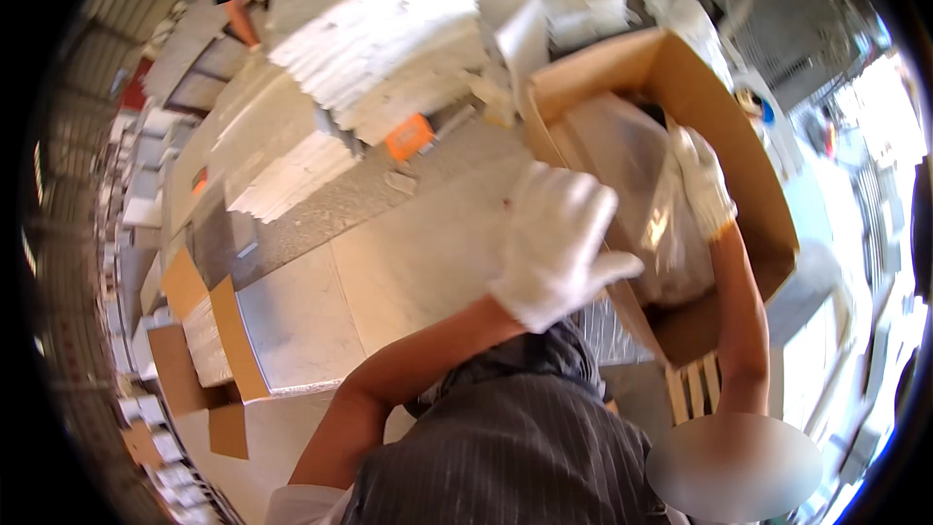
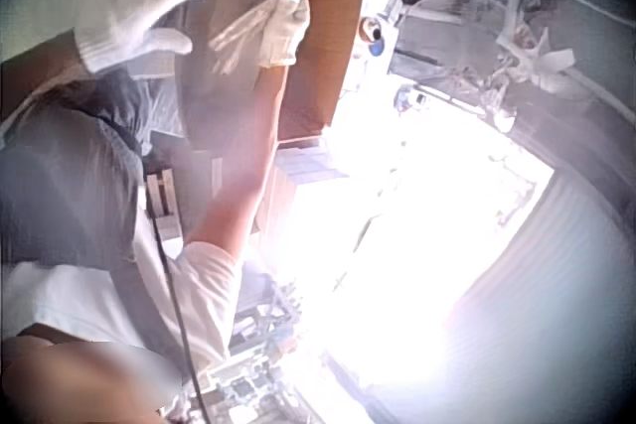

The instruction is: The person wraps rectangular white foam blocks in clear plastic film and places them into a cardboard box. They then use a handheld tape dispenser to seal the box flaps shut. The process is repeated for multiple foam blocks in a warehouse setting.

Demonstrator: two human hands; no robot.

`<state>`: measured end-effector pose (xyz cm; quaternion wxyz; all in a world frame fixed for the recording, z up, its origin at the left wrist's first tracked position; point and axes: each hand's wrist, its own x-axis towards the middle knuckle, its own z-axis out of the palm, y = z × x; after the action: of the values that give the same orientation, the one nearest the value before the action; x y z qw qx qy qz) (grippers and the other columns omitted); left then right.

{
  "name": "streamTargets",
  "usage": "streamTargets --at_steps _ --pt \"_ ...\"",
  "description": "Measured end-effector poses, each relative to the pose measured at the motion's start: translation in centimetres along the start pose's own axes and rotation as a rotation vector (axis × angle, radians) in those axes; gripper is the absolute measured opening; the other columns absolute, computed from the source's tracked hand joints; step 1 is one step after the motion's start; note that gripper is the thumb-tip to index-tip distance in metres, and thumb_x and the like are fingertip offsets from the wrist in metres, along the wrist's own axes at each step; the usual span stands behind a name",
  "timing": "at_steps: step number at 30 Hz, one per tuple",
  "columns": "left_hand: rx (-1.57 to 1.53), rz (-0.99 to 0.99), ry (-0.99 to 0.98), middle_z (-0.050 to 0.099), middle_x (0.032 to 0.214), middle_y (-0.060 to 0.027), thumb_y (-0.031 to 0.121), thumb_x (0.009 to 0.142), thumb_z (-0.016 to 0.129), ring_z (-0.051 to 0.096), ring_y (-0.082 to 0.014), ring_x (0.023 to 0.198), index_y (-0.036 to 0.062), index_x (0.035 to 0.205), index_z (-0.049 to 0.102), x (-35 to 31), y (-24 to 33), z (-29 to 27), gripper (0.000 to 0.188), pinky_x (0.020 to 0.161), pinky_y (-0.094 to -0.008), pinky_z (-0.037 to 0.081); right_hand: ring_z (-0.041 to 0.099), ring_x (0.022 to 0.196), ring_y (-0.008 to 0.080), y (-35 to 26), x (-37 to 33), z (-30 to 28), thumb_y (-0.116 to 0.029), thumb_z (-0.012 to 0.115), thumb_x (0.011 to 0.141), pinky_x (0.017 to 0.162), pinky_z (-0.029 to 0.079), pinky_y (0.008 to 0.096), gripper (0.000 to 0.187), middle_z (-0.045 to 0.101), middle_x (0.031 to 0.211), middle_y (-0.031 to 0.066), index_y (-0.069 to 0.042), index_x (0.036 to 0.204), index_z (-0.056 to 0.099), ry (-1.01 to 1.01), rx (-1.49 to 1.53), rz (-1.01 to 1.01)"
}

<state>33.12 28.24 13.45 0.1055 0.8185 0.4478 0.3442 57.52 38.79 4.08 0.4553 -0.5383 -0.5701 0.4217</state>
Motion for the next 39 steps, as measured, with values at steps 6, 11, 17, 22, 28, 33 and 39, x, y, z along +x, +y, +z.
streamTargets --at_steps 6,11,17,22,28,33,39 --pt "0.15 -0.188 -0.374 0.068 0.089 -0.0178 0.051 0.082 0.069 0.066 -0.0345 0.091 0.003 0.101 0.067 5.7 -0.1 8.8 0.052 0.091 -0.049 0.047 0.042 0.064 0.003 -0.3 -0.8 -0.3 -0.036 0.055 0.103 0.056 0.037 0.0211 0.029 0.051 0.072 -0.0074 -0.012 0.086 0.059 0.05 0.24 0.174" --pt "-0.319 -0.369 -0.348 0.072 0.088 -0.0155 0.029 0.09 0.065 0.07 -0.032 0.076 0.0078 0.101 0.071 6.1 -4.0 9.0 0.024 0.073 -0.0419 0.053 0.043 0.057 0.0032 -2.0 -0.2 -0.6 -0.034 0.053 0.104 0.049 0.036 0.0208 0.027 0.051 0.067 -0.0048 -0.012 0.089 0.056 -0.197 0.368 0.175" --pt "-1.131 -0.869 -0.094 0.059 0.071 0.0025 0.027 0.093 0.069 0.052 -0.0057 0.06 0.0052 0.092 0.07 8.6 -6.3 8.1 0.022 0.057 -0.0236 0.043 0.061 0.111 0.0243 -0.7 -0.7 -1.7 -0.044 0.084 0.077 0.092 0.052 0.0352 0.092 0.059 0.126 0.0147 -0.002 0.143 0.036 -0.43 -0.092 -0.311" --pt "-1.21 -0.866 -0.05 0.059 0.066 0.0006 0.029 0.094 0.069 0.052 -0.0076 0.055 0.0068 0.08 0.066 7.9 -6.9 8.0 0.026 0.049 -0.025 0.04 0.062 0.087 0.0107 -4.9 -2.0 0.7 -0.024 0.069 0.093 0.077 0.051 0.0307 0.027 0.069 0.095 0.0034 -0.006 0.113 0.068 -0.391 -0.199 0.03" --pt "-1.17 -0.685 0.032 0.069 0.093 -0.0056 0.042 0.093 0.068 0.064 -0.0137 0.081 0.0026 0.099 0.067 7.3 -8.5 10.0 0.039 0.072 -0.0292 0.052 0.053 0.066 0.0047 -2.3 -0.5 -0.4 -0.025 0.058 0.101 0.061 0.045 0.0234 0.025 0.062 0.075 -0.0022 -0.002 0.101 0.068 -0.192 0.06 0.017" --pt "-0.492 -0.334 -0.426 0.07 0.104 -0.017 0.057 0.077 0.077 0.067 -0.0311 0.101 0.0009 0.115 0.061 6.8 -3.7 7.6 0.069 0.09 -0.0401 0.05 0.05 0.058 0.0029 -0.8 -0.8 -0.8 -0.029 0.062 0.099 0.052 0.042 0.022 0.026 0.059 0.069 -0.0032 -0.004 0.095 0.069 -0.06 0.119 0.079" --pt "-0.47 -0.48 -0.375 0.072 0.094 -0.0111 0.026 0.095 0.062 0.067 -0.0217 0.088 0.0057 0.112 0.068 6.8 -4.7 6.9 0.027 0.084 -0.032 0.05 0.048 0.054 0.0038 -3.3 -0.5 -0.2 -0.035 0.066 0.096 0.047 0.038 0.0228 0.031 0.058 0.063 -0.0037 -0.005 0.09 0.072 0.093 -0.018 0.253"
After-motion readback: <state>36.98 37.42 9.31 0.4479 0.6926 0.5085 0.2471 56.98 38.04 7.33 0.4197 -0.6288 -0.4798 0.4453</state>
